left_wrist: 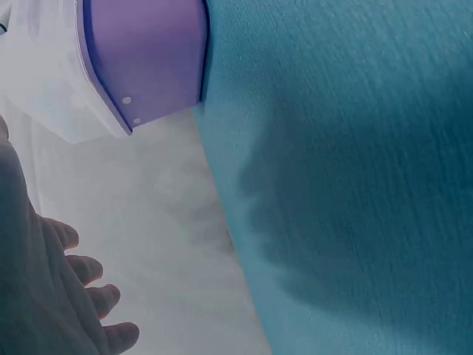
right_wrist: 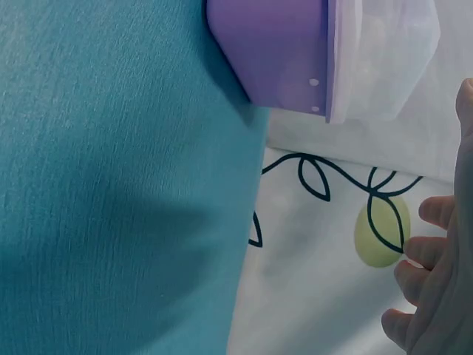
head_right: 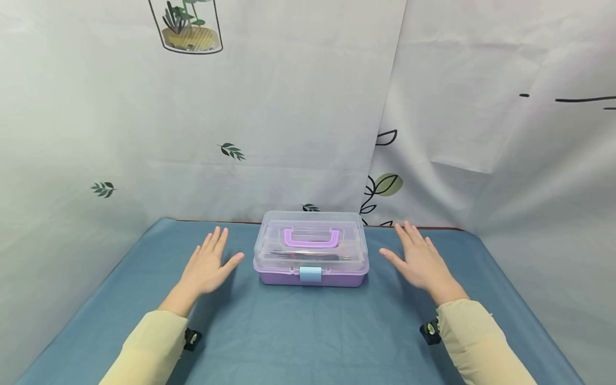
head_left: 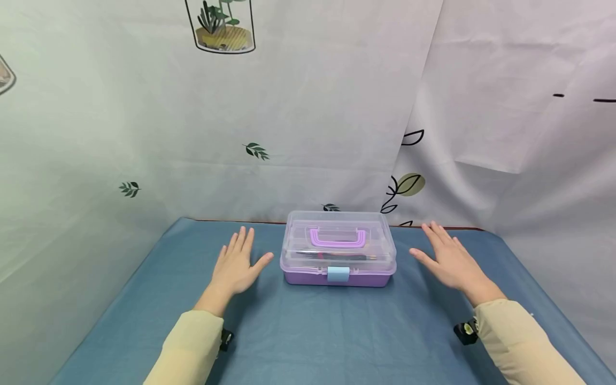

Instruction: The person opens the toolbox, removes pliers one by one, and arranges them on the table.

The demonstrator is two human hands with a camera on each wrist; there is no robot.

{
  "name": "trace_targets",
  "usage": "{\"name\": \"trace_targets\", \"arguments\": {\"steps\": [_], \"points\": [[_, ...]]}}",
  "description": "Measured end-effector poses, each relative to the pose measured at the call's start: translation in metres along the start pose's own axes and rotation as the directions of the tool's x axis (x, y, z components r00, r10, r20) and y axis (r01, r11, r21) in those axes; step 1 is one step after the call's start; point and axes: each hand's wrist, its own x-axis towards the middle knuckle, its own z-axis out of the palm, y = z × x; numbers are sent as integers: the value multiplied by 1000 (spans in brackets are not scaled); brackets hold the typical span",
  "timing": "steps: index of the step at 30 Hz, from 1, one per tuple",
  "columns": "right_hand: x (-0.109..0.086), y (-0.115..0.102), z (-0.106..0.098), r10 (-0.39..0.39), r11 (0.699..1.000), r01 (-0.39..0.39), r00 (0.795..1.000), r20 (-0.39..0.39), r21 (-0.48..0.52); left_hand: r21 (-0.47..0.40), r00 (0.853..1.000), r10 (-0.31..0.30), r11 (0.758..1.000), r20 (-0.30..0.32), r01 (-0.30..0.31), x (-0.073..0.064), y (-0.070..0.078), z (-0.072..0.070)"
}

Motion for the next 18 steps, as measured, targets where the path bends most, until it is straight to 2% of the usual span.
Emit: {"name": "trace_targets", "arguments": {"steps": [18], "points": [[-1, -11, -4, -23, 999, 24, 999, -29, 41, -80, 1000, -5, 997, 7, 5, -1, 6, 1]]}}
